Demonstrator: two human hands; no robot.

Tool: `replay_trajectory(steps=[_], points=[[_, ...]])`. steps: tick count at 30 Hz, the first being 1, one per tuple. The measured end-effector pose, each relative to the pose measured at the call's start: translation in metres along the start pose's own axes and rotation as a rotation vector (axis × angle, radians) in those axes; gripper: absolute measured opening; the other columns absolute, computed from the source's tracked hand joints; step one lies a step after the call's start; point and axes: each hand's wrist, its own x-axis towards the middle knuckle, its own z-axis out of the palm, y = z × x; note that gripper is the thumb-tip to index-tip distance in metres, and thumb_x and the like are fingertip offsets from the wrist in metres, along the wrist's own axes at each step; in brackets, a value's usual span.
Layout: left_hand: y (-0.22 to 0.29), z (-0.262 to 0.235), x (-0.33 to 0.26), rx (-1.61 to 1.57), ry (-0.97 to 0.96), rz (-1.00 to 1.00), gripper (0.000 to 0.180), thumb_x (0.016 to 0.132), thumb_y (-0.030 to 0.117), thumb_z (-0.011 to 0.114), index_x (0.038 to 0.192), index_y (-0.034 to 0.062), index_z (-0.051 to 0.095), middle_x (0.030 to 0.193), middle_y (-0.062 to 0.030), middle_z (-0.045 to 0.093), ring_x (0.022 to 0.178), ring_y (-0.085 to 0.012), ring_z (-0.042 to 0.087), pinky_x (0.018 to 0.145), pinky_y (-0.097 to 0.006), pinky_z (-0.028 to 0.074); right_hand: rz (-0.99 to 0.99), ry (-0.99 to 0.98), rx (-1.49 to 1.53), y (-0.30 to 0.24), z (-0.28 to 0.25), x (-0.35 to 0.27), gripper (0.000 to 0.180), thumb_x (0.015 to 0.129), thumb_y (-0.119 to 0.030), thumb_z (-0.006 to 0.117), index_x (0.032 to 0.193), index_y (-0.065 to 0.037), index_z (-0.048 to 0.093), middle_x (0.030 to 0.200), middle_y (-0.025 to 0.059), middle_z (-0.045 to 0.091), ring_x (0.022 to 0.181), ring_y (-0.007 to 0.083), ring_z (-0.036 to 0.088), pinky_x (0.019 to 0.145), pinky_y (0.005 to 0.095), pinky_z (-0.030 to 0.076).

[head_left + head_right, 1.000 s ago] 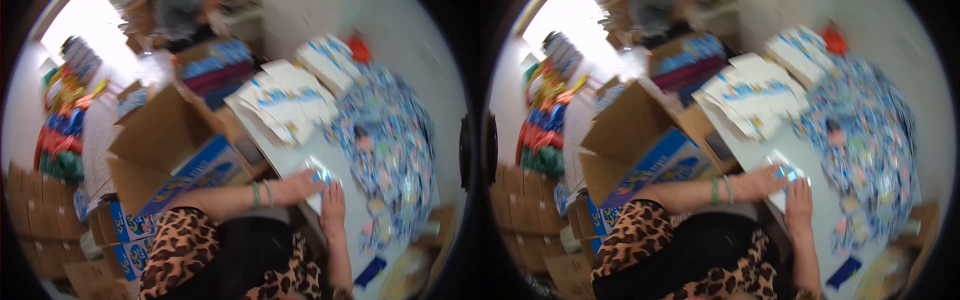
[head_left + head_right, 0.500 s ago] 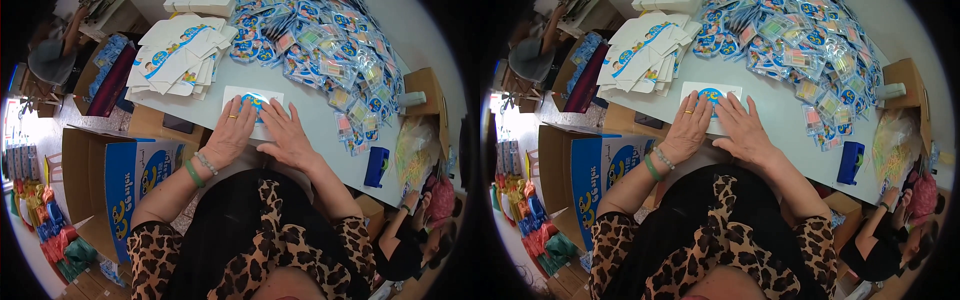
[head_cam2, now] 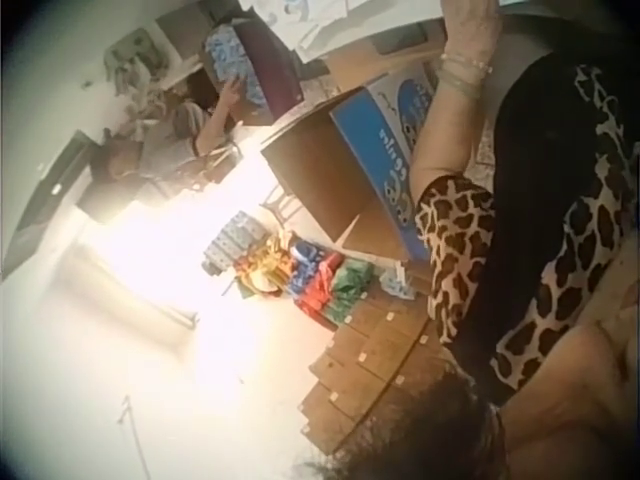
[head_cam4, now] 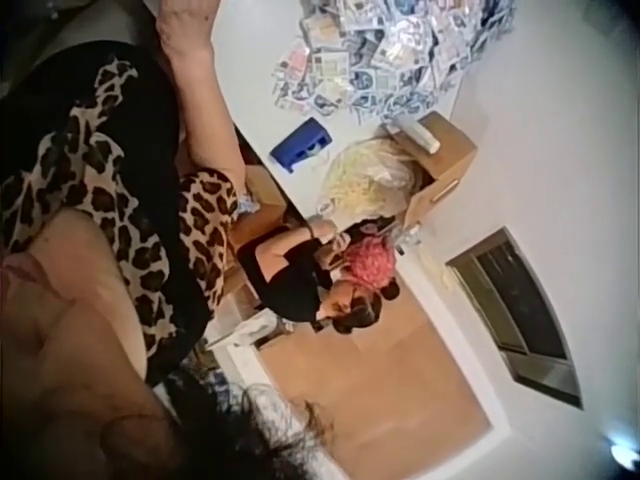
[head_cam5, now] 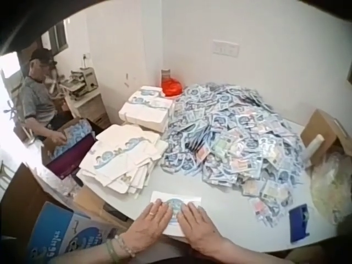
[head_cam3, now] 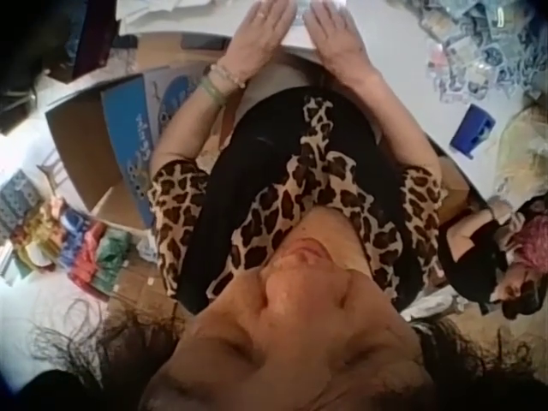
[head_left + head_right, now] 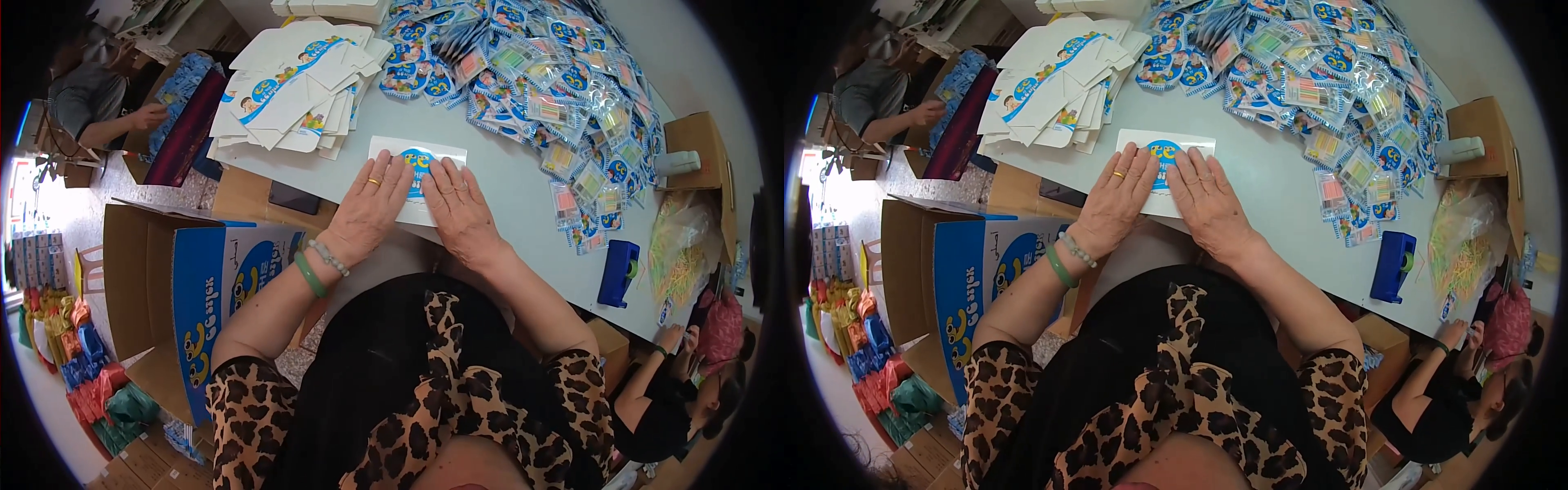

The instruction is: Packing individual product packets into smaller display boxes and then placing those boxes into a larger cardboard carton.

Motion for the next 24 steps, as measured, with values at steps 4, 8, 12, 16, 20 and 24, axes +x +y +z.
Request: replay_trajectory(steps=[4,8,12,16,20,24], points=[[0.001,0.002,0.0,0.067,0.095,0.004,0.046,0.086,0.01,0.045,0.13,-0.0038,0.046,0.133,-0.0205,0.048,0.127,-0.0375,0.044,0.11,-0.046,0.031,-0.054,0.157,0.099,0.003,0.012,-0.005,0.056,0.08,-0.009,0.06,0.133,0.0,0.044,0.145,0.0192,0.037,0.136,0.0339,0.034,0.112,0.0482,0.025],[0.002,0.003,-0.004,0.08,0.061,-0.015,0.052,0.085,0.015,0.052,0.132,-0.0037,0.043,0.136,-0.0211,0.044,0.132,-0.0383,0.038,0.111,-0.047,0.029,0.008,-0.022,0.228,-0.002,-0.011,-0.004,0.058,0.081,-0.013,0.061,0.135,-0.001,0.043,0.146,0.0184,0.036,0.137,0.0349,0.032,0.112,0.049,0.024],[0.005,-0.014,-0.007,-0.202,-0.055,-0.081,0.072,0.082,0.028,0.064,0.139,-0.0019,0.034,0.145,-0.0209,0.033,0.139,-0.0379,0.026,0.113,-0.048,0.023,0.085,-0.124,0.489,-0.001,-0.034,0.0,0.062,0.08,-0.015,0.065,0.137,-0.003,0.042,0.146,0.0152,0.036,0.137,0.0349,0.031,0.112,0.0499,0.023],[0.0,-0.009,-0.004,-0.268,-0.063,-0.113,0.081,0.076,0.034,0.072,0.142,0.0041,0.034,0.148,-0.0165,0.032,0.141,-0.0344,0.024,0.111,-0.046,0.026,0.126,-0.047,0.396,0.006,-0.018,0.002,0.067,0.075,-0.016,0.072,0.135,-0.006,0.044,0.146,0.0101,0.038,0.137,0.03,0.033,0.111,0.0514,0.023],[-0.008,-0.01,0.0,-0.193,-0.023,-0.057,0.071,0.074,0.035,0.073,0.136,0.0108,0.046,0.141,-0.0103,0.044,0.136,-0.0319,0.036,0.104,-0.043,0.036,0.067,0.1,0.276,0.003,-0.004,0.001,0.062,0.074,-0.017,0.074,0.131,-0.008,0.05,0.141,0.0076,0.046,0.134,0.0263,0.039,0.11,0.0513,0.025],[-0.022,-0.013,0.008,-0.204,0.069,0.031,0.049,0.075,0.035,0.072,0.119,0.0154,0.06,0.123,-0.0033,0.059,0.121,-0.0297,0.053,0.088,-0.041,0.045,0.054,0.069,0.29,0.009,-0.015,0.006,0.054,0.078,-0.016,0.071,0.129,-0.011,0.053,0.138,0.0059,0.05,0.132,0.0262,0.041,0.11,0.0504,0.025]])
